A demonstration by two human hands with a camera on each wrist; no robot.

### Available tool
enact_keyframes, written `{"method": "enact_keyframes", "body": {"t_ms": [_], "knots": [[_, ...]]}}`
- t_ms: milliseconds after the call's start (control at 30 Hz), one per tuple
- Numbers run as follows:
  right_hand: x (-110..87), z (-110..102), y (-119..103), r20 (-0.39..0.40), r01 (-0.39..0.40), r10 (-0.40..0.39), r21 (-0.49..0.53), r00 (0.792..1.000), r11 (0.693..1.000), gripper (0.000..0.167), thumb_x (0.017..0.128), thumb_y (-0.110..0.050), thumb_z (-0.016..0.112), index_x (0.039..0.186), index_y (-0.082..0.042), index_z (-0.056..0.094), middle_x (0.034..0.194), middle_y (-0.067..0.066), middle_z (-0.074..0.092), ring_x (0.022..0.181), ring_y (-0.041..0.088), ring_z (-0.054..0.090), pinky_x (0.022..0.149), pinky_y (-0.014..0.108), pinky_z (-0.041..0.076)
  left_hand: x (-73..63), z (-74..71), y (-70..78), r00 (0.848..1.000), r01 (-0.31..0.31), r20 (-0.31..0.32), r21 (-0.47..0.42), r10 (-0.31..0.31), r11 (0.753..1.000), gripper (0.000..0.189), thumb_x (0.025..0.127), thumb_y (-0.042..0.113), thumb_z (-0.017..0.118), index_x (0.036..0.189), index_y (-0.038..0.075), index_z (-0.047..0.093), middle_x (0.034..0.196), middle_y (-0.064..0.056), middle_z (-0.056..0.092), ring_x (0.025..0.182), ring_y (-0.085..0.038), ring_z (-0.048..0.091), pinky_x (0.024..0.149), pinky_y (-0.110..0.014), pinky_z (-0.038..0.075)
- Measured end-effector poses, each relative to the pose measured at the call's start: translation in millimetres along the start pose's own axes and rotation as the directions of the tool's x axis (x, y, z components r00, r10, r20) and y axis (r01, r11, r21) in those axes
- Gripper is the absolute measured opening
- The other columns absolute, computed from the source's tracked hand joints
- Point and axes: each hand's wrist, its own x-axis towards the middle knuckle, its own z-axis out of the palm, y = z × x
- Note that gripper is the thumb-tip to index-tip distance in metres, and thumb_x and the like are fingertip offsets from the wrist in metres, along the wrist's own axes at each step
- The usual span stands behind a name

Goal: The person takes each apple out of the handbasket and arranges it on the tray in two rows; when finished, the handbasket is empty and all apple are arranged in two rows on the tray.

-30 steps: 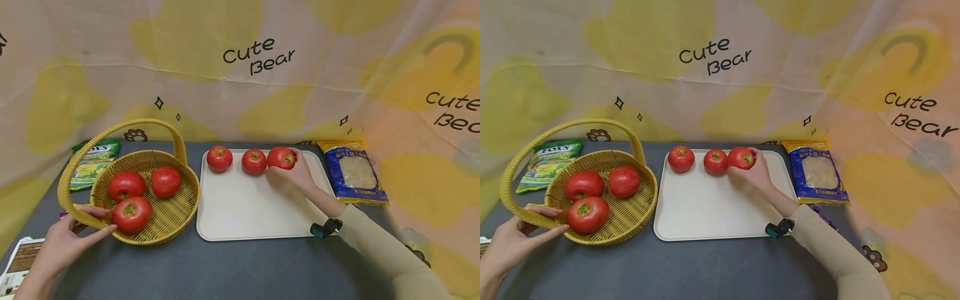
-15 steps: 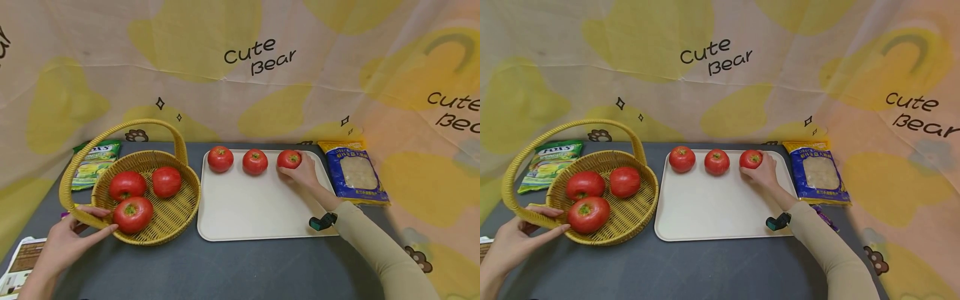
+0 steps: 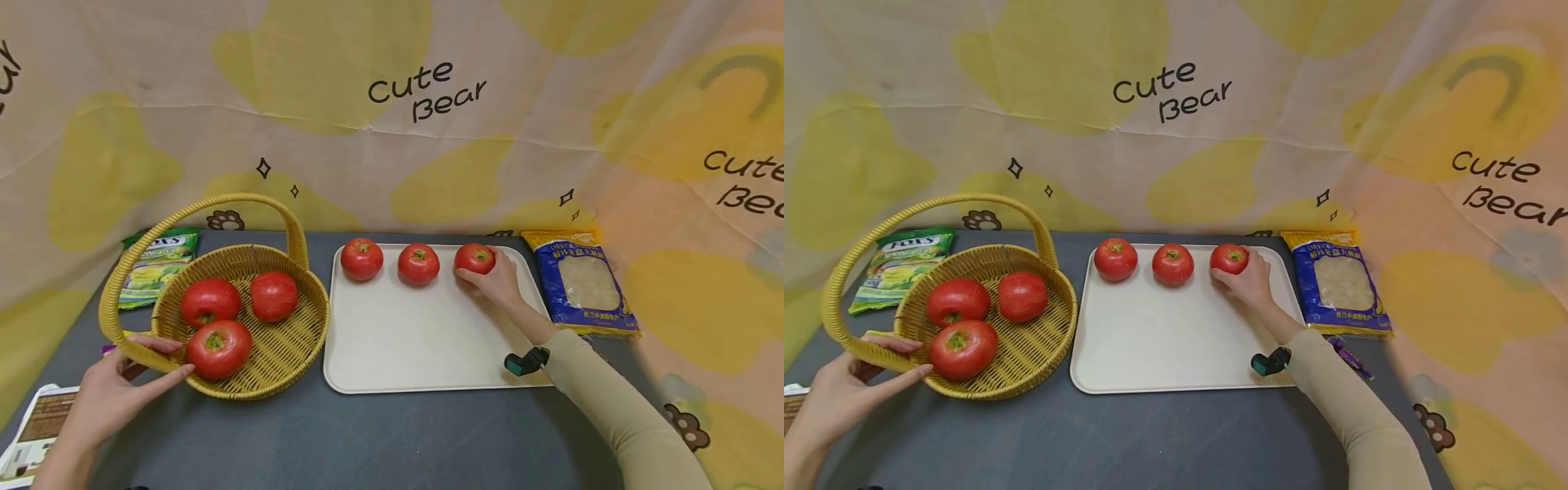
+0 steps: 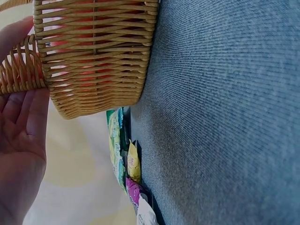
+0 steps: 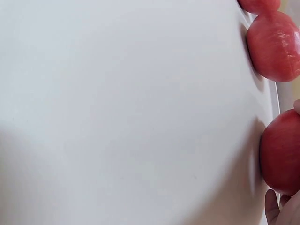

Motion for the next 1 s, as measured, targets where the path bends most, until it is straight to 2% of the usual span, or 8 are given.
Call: {"method": "enact_keyframes", "body": {"t_ms": [267,400,500,600,667,733,900,1000], "knots": [[-1.2,1.6,3.5,-0.02,-0.005,0.005,0.032,1.0,0.999,0.088,0.08,-0.043,0.078,0.144,-0.005,0.032,0.139,0.019,0.042,0.128,0.036,0.036,0.101,0.055,0.042,-1.1,0.2,-0.3,1.0,0.003,-0.006,-0.004,-0.003,1.0,0.037,0.073,0.006,0.086,0.104,0.004,0.064,0.097,0.021,0.064,0.095,0.014,0.053,0.077,0.0,0.038],[-4.3,4.1,2.1,-0.114,0.045,-0.04,0.049,0.993,0.998,0.079,0.082,-0.039,0.077,0.142,-0.007,0.037,0.139,0.017,0.041,0.131,0.033,0.031,0.103,0.053,0.039,-1.7,0.2,0.7,1.0,0.003,-0.007,-0.01,-0.003,1.0,0.037,0.074,0.006,0.085,0.104,0.004,0.064,0.098,0.02,0.064,0.095,0.013,0.053,0.078,0.0,0.038],[-8.4,6.9,-2.7,-0.231,0.169,-0.146,0.083,0.962,0.982,0.062,0.084,-0.031,0.076,0.135,-0.009,0.048,0.137,0.012,0.045,0.131,0.029,0.03,0.105,0.05,0.036,-2.3,0.2,1.8,1.0,0.009,-0.014,-0.009,-0.009,1.0,0.038,0.074,0.007,0.086,0.104,0.004,0.064,0.098,0.019,0.064,0.095,0.012,0.053,0.078,0.0,0.038],[-14.1,10.3,-12.0,-0.332,0.334,-0.277,0.126,0.902,0.934,0.044,0.085,-0.019,0.074,0.125,-0.009,0.058,0.132,0.009,0.051,0.128,0.026,0.034,0.103,0.049,0.037,-2.6,0.5,2.7,1.0,0.024,-0.016,-0.01,-0.025,1.0,0.038,0.074,0.008,0.086,0.105,0.005,0.064,0.098,0.019,0.064,0.095,0.012,0.053,0.079,0.0,0.038],[-19.0,13.6,-21.7,-0.36,0.421,-0.347,0.152,0.866,0.894,0.037,0.085,-0.013,0.073,0.12,-0.008,0.062,0.128,0.009,0.055,0.124,0.025,0.038,0.099,0.05,0.04,-2.5,0.6,2.9,0.999,0.03,-0.012,-0.012,-0.03,0.999,0.038,0.074,0.009,0.086,0.105,0.005,0.064,0.098,0.02,0.064,0.096,0.011,0.053,0.079,0.0,0.038],[-25.3,18.0,-34.7,-0.348,0.463,-0.382,0.187,0.856,0.867,0.033,0.086,-0.011,0.072,0.118,-0.007,0.064,0.127,0.008,0.056,0.121,0.025,0.041,0.096,0.05,0.04,-2.3,0.6,2.7,1.0,0.031,-0.005,-0.013,-0.031,0.999,0.038,0.075,0.009,0.085,0.105,0.006,0.064,0.098,0.019,0.064,0.096,0.011,0.053,0.079,0.0,0.038],[-44.5,35.3,-74.2,-0.158,0.423,-0.393,0.321,0.906,0.847,0.035,0.089,-0.015,0.071,0.122,-0.008,0.061,0.127,0.004,0.055,0.117,0.03,0.046,0.094,0.05,0.044,-2.1,0.4,3.2,0.999,0.038,-0.007,-0.007,-0.038,0.999,0.038,0.075,0.011,0.085,0.106,0.006,0.063,0.098,0.017,0.065,0.095,0.011,0.053,0.078,0.0,0.038],[-55.9,49.4,-97.7,-0.034,0.394,-0.414,0.384,0.91,0.835,0.04,0.089,-0.016,0.072,0.126,-0.009,0.059,0.128,0.006,0.053,0.118,0.032,0.048,0.095,0.048,0.047,-1.8,0.5,4.3,0.998,0.054,-0.012,-0.002,-0.054,0.999,0.038,0.076,0.013,0.085,0.106,0.006,0.064,0.098,0.016,0.065,0.095,0.011,0.053,0.078,0.0,0.038]]}}
